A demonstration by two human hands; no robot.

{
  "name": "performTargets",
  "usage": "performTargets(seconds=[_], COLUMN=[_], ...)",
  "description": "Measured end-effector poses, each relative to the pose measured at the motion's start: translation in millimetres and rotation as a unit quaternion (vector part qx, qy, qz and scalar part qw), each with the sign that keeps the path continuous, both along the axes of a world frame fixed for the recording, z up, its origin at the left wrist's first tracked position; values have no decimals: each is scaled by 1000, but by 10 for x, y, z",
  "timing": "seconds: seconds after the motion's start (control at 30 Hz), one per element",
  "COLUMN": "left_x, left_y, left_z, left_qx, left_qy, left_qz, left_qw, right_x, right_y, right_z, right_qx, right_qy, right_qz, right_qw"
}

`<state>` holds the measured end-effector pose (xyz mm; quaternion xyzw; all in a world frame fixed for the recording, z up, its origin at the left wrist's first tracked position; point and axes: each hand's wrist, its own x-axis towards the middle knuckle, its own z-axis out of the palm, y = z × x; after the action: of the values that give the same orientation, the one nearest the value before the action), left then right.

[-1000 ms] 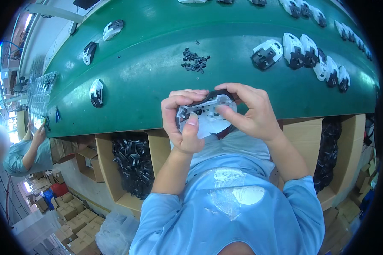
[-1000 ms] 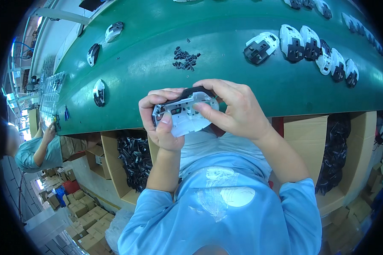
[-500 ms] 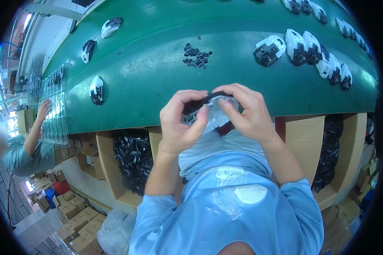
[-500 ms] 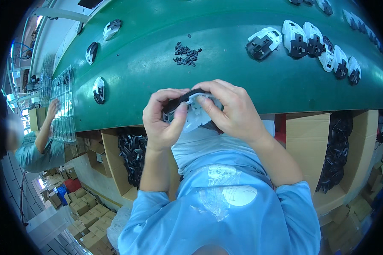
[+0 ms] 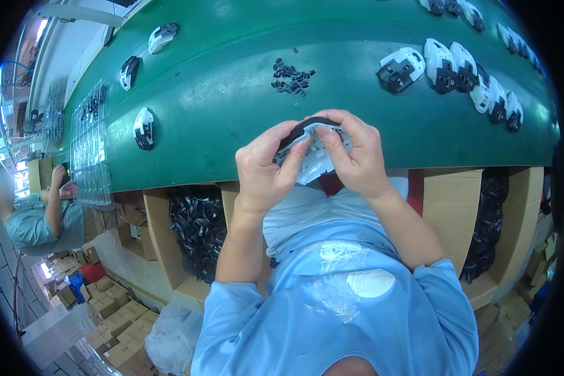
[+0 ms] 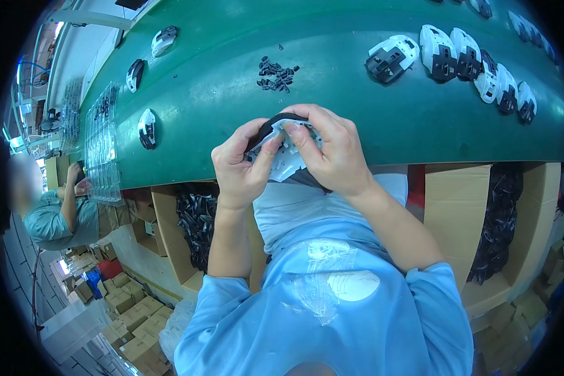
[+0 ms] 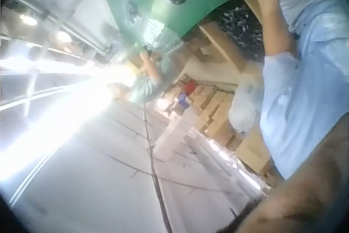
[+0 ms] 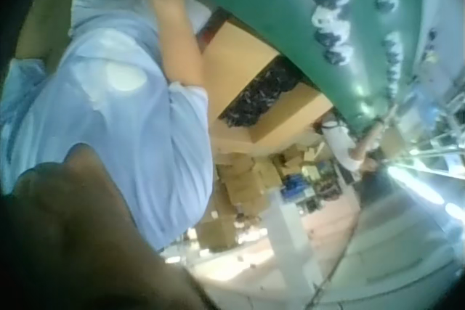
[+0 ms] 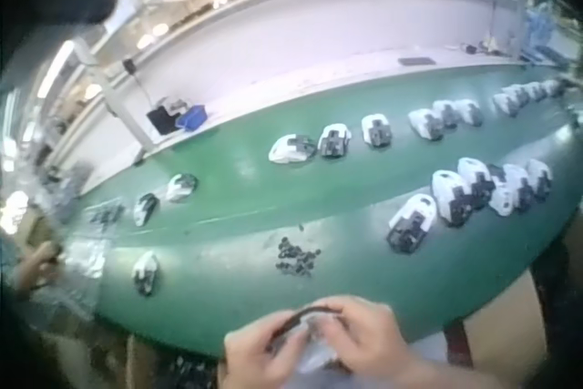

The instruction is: The person is seen assembling computer mice on a production line.

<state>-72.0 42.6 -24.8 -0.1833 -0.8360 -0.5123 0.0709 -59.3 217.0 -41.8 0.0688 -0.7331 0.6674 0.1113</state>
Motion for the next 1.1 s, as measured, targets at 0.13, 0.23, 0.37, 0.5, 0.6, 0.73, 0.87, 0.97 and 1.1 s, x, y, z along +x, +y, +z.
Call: performTargets(seconds=[0.13, 0.23, 0.37, 0.5, 0.6, 0.73, 0.87, 0.97, 1.1], left_x=[6, -12, -36, -65, -96, -135, -172, -262, -396], left_y=[-83, -160, -299, -302, -306, -309, -389, -307, -160], left_z=[16, 39, 133, 180, 118, 83, 129, -26, -230], left_qx=[-10, -40, -105, -151, -135, -165, -162, -145, -120], left_qy=[-22, -26, 7, -10, 13, -5, 83, 214, 441], left_qz=[-10, -42, -120, -151, -165, -162, -123, -60, -11], left_qw=[1000, 998, 987, 977, 977, 973, 976, 964, 889], right_x=[49, -3, -87, -119, -173, -146, -155, -161, -280], right_y=[29, 79, 233, 296, 298, 284, 226, 262, 388], right_z=[-4, 37, 201, 214, 142, 95, 170, 77, -56], right_qx=[21, 40, 180, 227, 232, 218, 173, 171, 139], right_qy=[6, 24, 49, 60, 90, 99, 56, 6, 105], right_qz=[26, 69, 187, 211, 205, 205, 170, 115, 107], right_qw=[999, 997, 965, 949, 947, 949, 969, 978, 979])
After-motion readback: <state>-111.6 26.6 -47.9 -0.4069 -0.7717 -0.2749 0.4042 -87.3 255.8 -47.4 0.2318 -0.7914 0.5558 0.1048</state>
